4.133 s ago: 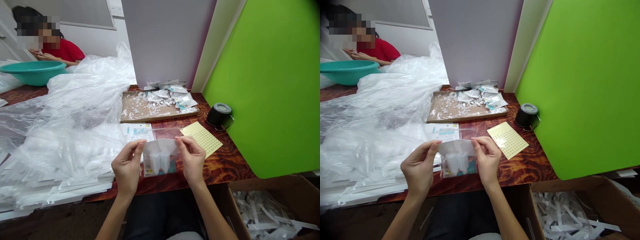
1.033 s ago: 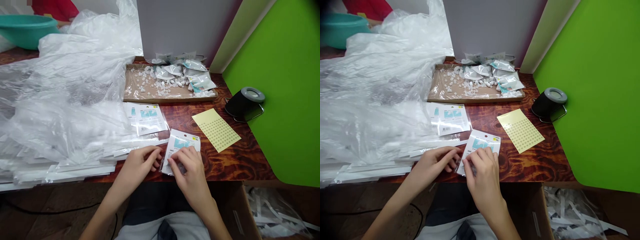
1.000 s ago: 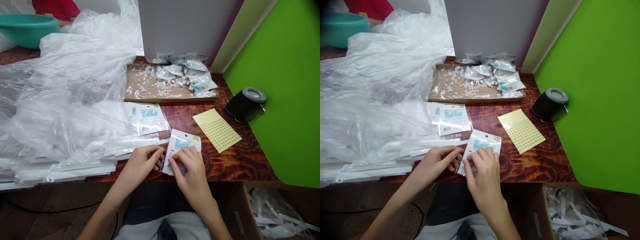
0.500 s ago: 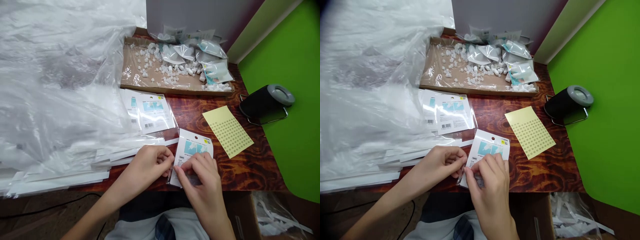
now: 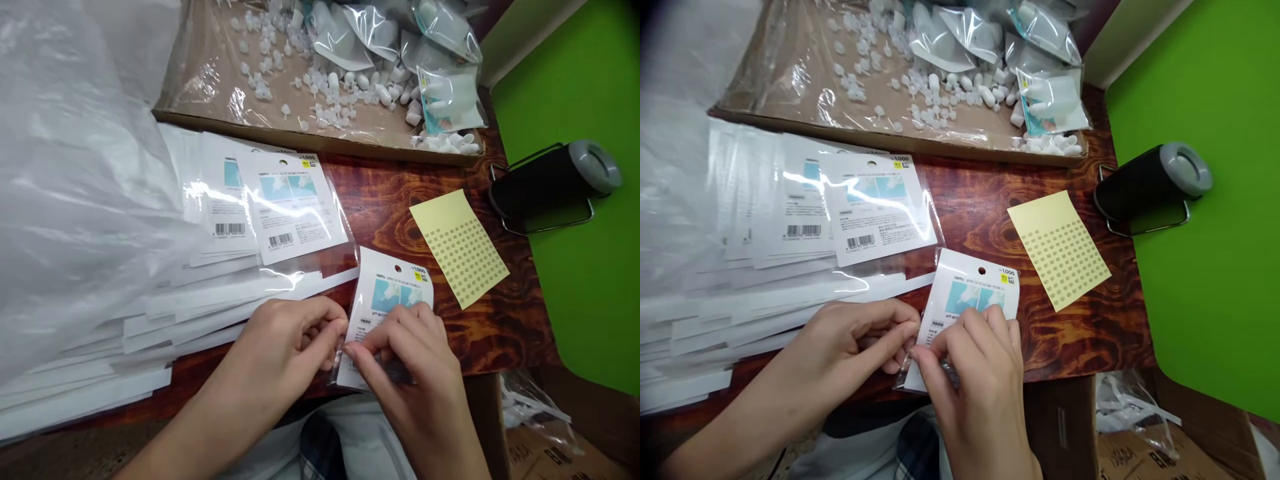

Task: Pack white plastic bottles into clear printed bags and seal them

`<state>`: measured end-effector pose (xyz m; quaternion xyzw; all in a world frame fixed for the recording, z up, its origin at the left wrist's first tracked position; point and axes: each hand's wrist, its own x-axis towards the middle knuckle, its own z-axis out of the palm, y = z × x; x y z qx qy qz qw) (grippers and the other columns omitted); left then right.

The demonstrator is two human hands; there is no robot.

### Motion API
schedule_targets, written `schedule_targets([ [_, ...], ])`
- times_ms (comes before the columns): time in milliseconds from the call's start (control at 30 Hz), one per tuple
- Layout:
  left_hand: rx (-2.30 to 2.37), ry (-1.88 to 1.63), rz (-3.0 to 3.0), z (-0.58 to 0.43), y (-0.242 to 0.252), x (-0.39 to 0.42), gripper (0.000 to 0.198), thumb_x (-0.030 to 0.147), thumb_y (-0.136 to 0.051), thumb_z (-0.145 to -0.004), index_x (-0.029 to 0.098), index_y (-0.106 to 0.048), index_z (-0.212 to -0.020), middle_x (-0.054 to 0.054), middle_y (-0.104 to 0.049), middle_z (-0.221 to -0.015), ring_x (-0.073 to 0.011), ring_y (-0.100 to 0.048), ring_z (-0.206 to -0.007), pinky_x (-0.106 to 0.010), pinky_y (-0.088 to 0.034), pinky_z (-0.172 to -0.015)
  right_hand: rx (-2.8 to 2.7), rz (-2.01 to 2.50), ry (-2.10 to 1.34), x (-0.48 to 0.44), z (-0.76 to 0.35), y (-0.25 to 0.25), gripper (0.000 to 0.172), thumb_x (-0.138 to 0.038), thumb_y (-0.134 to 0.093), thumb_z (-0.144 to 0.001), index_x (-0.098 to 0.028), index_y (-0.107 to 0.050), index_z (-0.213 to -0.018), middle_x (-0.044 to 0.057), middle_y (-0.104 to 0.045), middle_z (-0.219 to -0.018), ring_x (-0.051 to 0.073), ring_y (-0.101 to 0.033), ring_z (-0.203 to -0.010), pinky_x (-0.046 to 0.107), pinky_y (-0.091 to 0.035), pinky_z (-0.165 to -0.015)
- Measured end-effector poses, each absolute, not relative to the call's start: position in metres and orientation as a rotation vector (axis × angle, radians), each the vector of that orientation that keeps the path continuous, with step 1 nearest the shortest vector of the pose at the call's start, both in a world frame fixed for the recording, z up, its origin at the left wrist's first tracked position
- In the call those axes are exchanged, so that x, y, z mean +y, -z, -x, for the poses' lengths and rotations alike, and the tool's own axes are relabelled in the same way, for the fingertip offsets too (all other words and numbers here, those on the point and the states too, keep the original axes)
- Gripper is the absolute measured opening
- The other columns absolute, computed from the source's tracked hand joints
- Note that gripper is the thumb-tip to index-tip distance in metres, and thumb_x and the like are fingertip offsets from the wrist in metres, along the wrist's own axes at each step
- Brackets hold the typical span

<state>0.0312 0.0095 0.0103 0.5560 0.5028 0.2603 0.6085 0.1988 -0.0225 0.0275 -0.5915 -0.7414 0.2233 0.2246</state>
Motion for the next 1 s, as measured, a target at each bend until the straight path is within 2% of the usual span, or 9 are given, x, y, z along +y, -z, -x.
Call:
schedule_targets([
  [200,1.192,-0.601,-1.334,-0.0332,-0.0089,0.0107,0.021,0.023,-0.053,-0.085,0.022,-0.066,-0.069,0.005,-0.055,-0.05,-0.0099,-0.049,-0.044,-0.017,-0.034,-0.04,-2.024,1.717,-0.636,-0.0213,-0.1945,-0.0309,0.025,-0.019,-0.064,-0.088,-0.021,-0.051,-0.067,-0.001,-0.054,-0.067,0.018,-0.045,-0.07,0.034,-0.03,-0.066],
  [533,1.2,-0.64,-1.29,-0.0337,-0.009,0.0105,0.022,0.028,-0.054,-0.084,0.022,-0.066,-0.067,0.002,-0.059,-0.052,-0.0117,-0.054,-0.045,-0.018,-0.04,-0.04,-2.037,1.763,-0.662,-0.0192,-0.1932,-0.0347,0.027,-0.018,-0.066,-0.086,-0.021,-0.048,-0.066,-0.003,-0.052,-0.068,0.018,-0.044,-0.073,0.034,-0.03,-0.067],
  [667,1.213,-0.658,-1.293,-0.0349,-0.0111,0.0121,0.022,0.027,-0.056,-0.082,0.022,-0.066,-0.064,0.003,-0.06,-0.051,-0.0105,-0.054,-0.042,-0.016,-0.04,-0.038,-2.044,1.77,-0.673,-0.0185,-0.1931,-0.0356,0.027,-0.018,-0.066,-0.087,-0.021,-0.048,-0.066,-0.003,-0.051,-0.068,0.018,-0.043,-0.073,0.034,-0.029,-0.067],
  [833,1.222,-0.668,-1.221,-0.0364,-0.0127,0.0122,0.014,0.025,-0.06,-0.073,0.021,-0.068,-0.062,0.002,-0.061,-0.049,-0.0112,-0.054,-0.041,-0.017,-0.04,-0.036,-2.06,1.781,-0.673,-0.019,-0.1928,-0.036,0.026,-0.02,-0.066,-0.087,-0.021,-0.049,-0.067,-0.003,-0.05,-0.068,0.018,-0.043,-0.073,0.034,-0.03,-0.066],
  [1000,1.238,-0.663,-1.252,-0.0368,-0.0113,0.0119,0.017,0.027,-0.059,-0.075,0.021,-0.066,-0.061,0.002,-0.059,-0.047,-0.0108,-0.051,-0.039,-0.017,-0.036,-0.033,-2.061,1.782,-0.67,-0.0192,-0.194,-0.0372,0.026,-0.021,-0.065,-0.088,-0.021,-0.05,-0.067,-0.002,-0.052,-0.068,0.018,-0.044,-0.073,0.034,-0.031,-0.066],
])
